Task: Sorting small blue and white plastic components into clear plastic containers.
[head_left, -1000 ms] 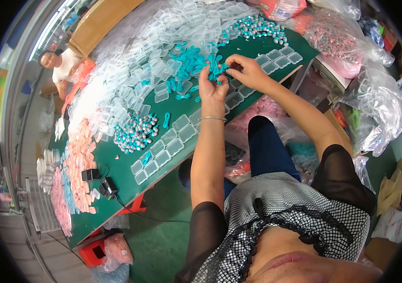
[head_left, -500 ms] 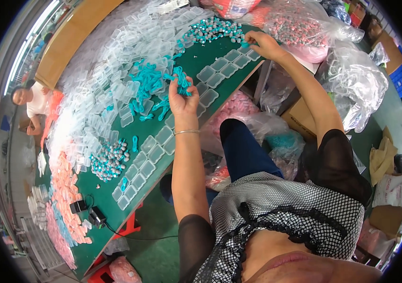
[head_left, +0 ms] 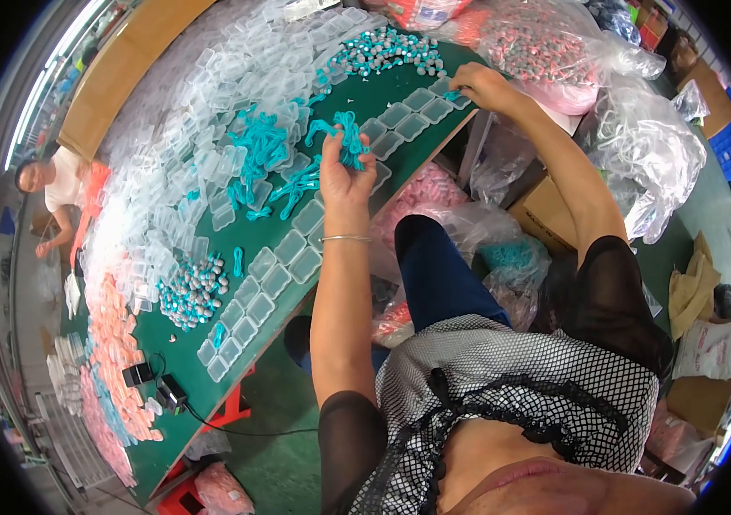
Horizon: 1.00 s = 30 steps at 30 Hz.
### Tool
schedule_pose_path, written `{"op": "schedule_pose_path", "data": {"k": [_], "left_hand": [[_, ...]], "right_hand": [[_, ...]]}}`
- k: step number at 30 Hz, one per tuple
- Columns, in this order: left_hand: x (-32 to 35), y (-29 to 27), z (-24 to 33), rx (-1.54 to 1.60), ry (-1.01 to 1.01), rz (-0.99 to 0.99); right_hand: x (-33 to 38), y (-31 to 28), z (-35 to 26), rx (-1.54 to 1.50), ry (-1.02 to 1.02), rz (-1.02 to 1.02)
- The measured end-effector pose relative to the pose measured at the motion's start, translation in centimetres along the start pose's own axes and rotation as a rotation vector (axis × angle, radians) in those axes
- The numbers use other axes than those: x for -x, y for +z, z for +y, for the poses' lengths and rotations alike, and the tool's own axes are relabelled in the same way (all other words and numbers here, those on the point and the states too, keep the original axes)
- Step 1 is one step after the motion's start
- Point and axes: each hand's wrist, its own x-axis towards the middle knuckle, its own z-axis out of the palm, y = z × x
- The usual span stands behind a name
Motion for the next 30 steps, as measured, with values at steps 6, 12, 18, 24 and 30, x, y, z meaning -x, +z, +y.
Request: {"op": "schedule_pose_path", "data": {"k": [6,12,18,24,30], "left_hand": [[0.0,0.8,-0.7,-0.083,-0.009,0.047],[-0.3,1.3,-1.0,-0.172,0.042,0.061],[-0.7,1.5,-2.3,-0.182,0.125,0.039],[-1.6,0.3,-2.0,-0.061,0.056,0.057],[-2.4,0.3,-1.9,0.036,0.002,0.047]], "right_hand": [[-0.2,-0.3,-1.1,0.090,-0.004,-0.054],[-3.2,-1.0,-6.8,-0.343,0.204,0.176],[-5.5,0.5,-14.6,-0.950,0.317,-0.177],[-6.4,0.5,-15.4,-0.891,0.456,-0.168],[-6.0,-0.2,-12.4,-0.727,0.220,0.029]]}}
